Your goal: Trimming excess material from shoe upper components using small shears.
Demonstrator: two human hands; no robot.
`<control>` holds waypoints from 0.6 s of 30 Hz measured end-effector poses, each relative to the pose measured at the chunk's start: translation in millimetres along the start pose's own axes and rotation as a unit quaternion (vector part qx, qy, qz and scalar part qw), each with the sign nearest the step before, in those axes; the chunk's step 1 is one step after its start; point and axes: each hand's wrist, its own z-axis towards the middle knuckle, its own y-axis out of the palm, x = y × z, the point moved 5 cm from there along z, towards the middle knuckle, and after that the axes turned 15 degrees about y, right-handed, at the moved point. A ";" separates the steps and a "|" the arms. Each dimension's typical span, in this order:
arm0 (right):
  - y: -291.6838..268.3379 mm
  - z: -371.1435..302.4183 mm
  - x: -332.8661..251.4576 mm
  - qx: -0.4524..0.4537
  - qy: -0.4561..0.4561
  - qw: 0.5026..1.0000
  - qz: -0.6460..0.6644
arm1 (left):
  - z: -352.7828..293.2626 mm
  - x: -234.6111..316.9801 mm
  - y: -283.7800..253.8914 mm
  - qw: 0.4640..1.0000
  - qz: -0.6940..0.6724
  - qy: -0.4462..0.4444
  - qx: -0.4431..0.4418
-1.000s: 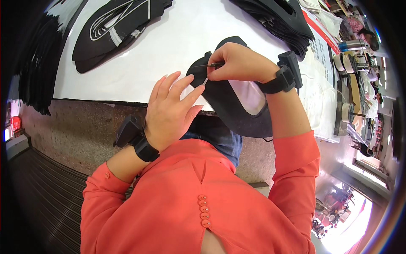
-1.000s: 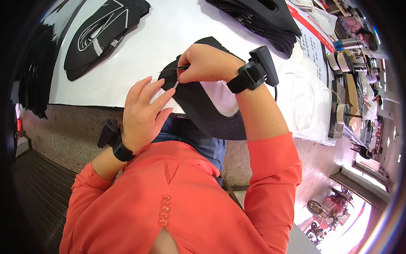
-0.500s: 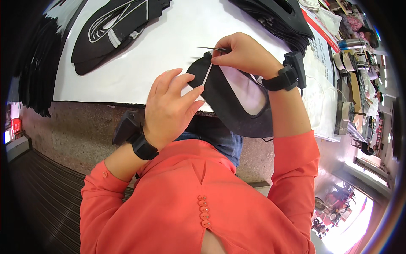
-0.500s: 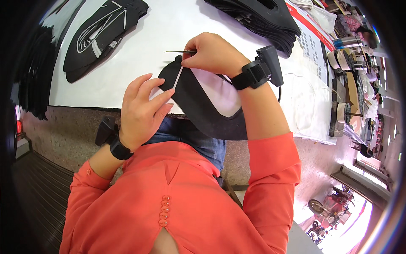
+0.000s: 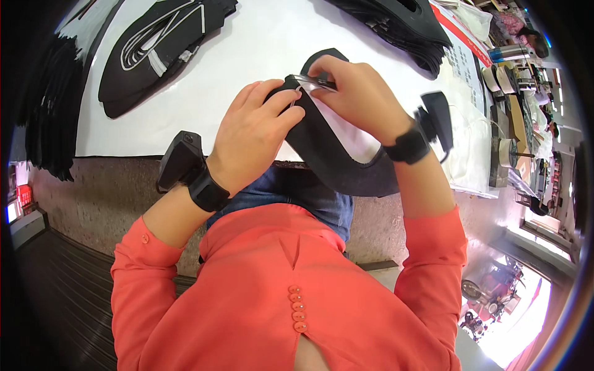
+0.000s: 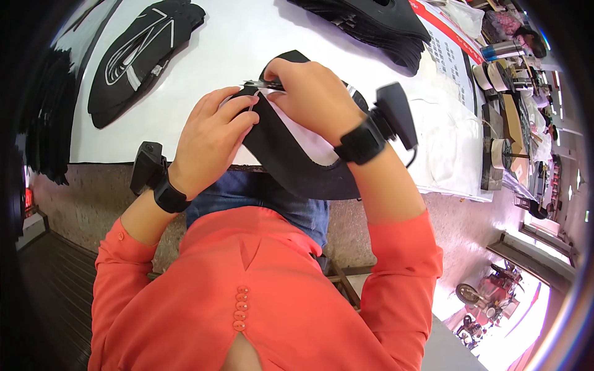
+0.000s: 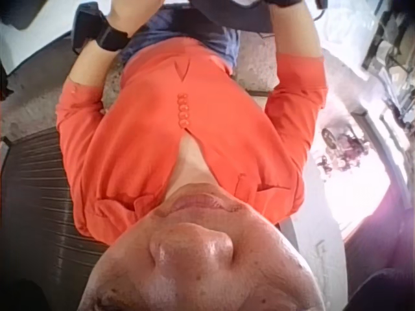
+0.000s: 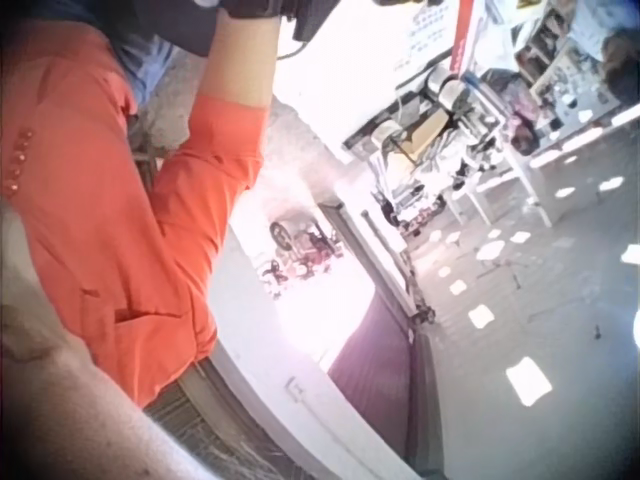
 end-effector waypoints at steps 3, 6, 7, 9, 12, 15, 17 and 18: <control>-12.0 -27.5 2.2 0.022 0.013 0.999 -0.043 | -0.1 0.8 -1.5 1.000 0.001 -0.004 -0.012; -19.5 -56.9 1.3 0.100 -0.046 0.993 -0.051 | -0.5 -0.1 -0.1 1.000 -0.007 -0.007 -0.009; -18.7 -65.0 0.5 0.100 -0.043 0.993 -0.049 | -0.7 -0.5 0.8 1.000 -0.008 -0.006 -0.011; -17.9 -79.7 1.2 0.118 -0.027 0.992 -0.046 | -1.3 -1.6 2.5 1.000 -0.004 -0.014 -0.010; -9.2 -96.8 1.7 0.125 -0.034 0.991 -0.038 | 0.0 -1.1 2.2 1.000 -0.009 -0.022 -0.013; 1.9 -108.6 1.6 0.116 -0.018 0.993 -0.027 | 2.1 -1.7 2.6 0.999 -0.034 -0.025 -0.012; 11.6 -112.4 3.8 0.093 -0.012 0.995 -0.025 | 3.7 -1.5 2.5 0.999 -0.040 -0.026 -0.016; 13.8 -113.0 4.2 0.093 -0.014 0.995 -0.031 | 4.3 -1.7 2.3 0.998 -0.044 -0.030 -0.016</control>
